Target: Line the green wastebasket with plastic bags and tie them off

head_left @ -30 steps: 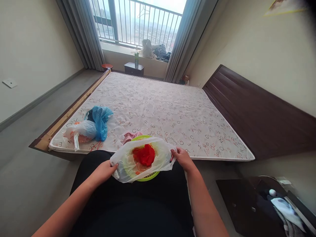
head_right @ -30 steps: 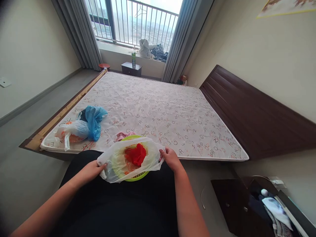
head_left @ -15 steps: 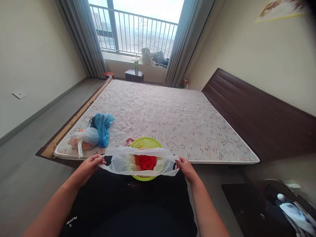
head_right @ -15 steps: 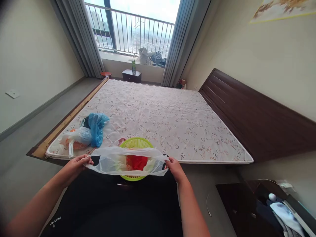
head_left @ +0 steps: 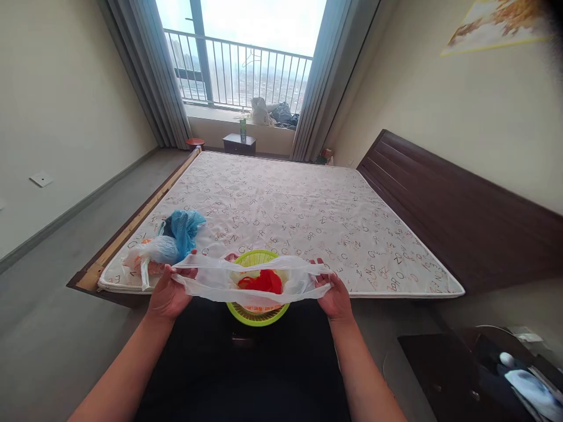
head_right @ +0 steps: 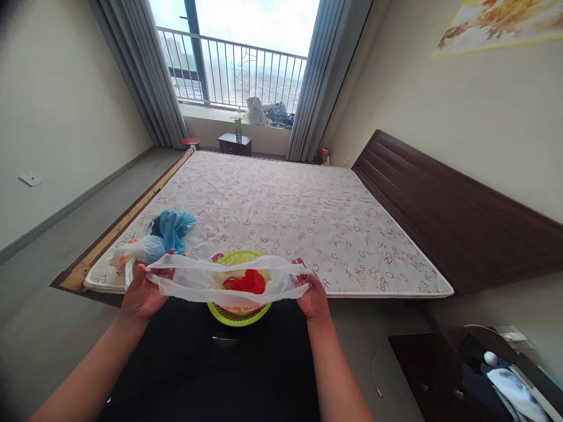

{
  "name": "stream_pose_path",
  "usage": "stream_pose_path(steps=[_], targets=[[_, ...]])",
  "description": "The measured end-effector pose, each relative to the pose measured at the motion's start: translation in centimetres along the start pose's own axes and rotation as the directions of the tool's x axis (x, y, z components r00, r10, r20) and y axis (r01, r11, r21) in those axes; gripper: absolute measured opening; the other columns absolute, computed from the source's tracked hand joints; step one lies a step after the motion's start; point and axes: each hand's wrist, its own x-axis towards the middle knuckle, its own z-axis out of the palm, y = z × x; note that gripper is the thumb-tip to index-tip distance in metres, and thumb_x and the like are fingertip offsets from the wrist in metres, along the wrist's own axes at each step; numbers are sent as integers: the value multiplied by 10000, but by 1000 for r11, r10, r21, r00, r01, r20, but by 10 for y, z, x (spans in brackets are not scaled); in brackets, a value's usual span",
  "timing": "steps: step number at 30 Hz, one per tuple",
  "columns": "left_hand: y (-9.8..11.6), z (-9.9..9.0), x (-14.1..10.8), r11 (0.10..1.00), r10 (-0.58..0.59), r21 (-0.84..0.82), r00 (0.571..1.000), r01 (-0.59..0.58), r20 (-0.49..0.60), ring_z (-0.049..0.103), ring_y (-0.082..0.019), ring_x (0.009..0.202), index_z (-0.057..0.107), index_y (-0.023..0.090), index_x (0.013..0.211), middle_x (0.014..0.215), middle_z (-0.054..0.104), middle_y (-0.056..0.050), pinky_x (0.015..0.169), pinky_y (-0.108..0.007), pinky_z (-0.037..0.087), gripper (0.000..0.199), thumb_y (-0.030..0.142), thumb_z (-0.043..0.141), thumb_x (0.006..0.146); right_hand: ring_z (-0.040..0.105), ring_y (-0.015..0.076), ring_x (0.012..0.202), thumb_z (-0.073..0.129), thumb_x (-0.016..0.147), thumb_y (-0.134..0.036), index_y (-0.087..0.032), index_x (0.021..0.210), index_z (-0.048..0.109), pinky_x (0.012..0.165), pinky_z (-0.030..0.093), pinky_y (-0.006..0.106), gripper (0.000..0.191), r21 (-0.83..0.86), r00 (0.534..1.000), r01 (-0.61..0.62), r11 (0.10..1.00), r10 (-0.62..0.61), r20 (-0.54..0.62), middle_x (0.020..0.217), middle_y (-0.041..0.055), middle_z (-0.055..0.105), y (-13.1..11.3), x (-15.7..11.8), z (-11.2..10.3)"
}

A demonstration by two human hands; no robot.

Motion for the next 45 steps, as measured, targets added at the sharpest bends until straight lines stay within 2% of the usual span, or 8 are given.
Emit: stream_pose_path(steps=[7,11,14,22,27,34,38,45], targets=[[5,24,12,979,190,74,982,-190,14,491,-396,1421,747,326,1018,1310,718,-37,1003,-585,558,455,711,701,780,666,252,1105,792,734,-507,-266,565,524,1007,531,441,398,-145,983,157,977,-168,-70,729,17,666,-5,20,22],[1,37,10,974,220,28,973,-223,72,488,-368,1431,740,358,1133,1297,724,-29,1037,-533,549,521,738,688,781,621,142,789,770,783,-489,-324,951,696,858,554,330,247,-157,980,184,970,-193,-48,756,-43,599,3,20,32],[-1,44,11,982,169,66,981,-176,99,537,-323,1396,725,344,1200,1176,763,-36,1065,-474,540,495,636,741,800,550,94,672,784,784,-373,-361,1249,645,777,542,268,485,-170,994,109,979,-109,8,759,-75,554,9,15,35],[-20,37,38,917,396,104,907,-384,-145,723,-245,1108,711,277,1221,853,773,-4,1073,-408,511,446,381,800,797,677,172,808,762,755,-409,-241,1234,651,918,537,371,520,-245,957,208,947,-249,-147,733,-40,618,12,22,37],[-24,63,26,835,499,257,867,-487,22,750,-215,1001,395,325,1567,750,690,50,1047,-378,509,842,386,785,823,703,197,836,669,826,-399,-240,1333,632,966,516,396,532,-451,954,254,855,-299,-30,756,-20,655,7,19,56],[-35,113,10,566,38,742,911,-359,412,501,-103,456,401,222,1586,552,543,96,713,-291,543,706,442,574,938,652,282,1159,617,924,-417,-305,1344,673,1036,466,431,438,-827,887,459,325,-114,447,1173,57,741,-6,8,123],[-52,129,9,455,-146,801,854,-390,499,474,-97,444,649,217,1256,584,593,55,546,-253,433,412,468,576,937,662,252,1019,682,888,-473,-276,1385,622,959,485,398,538,-827,866,455,331,51,497,1045,35,741,3,15,153],[-79,122,6,467,-254,819,837,-333,486,489,-95,435,522,228,988,651,675,38,469,-240,349,246,417,646,890,575,156,719,659,874,-507,-208,904,697,662,462,276,303,-771,884,264,580,173,434,777,-18,668,20,35,143]])
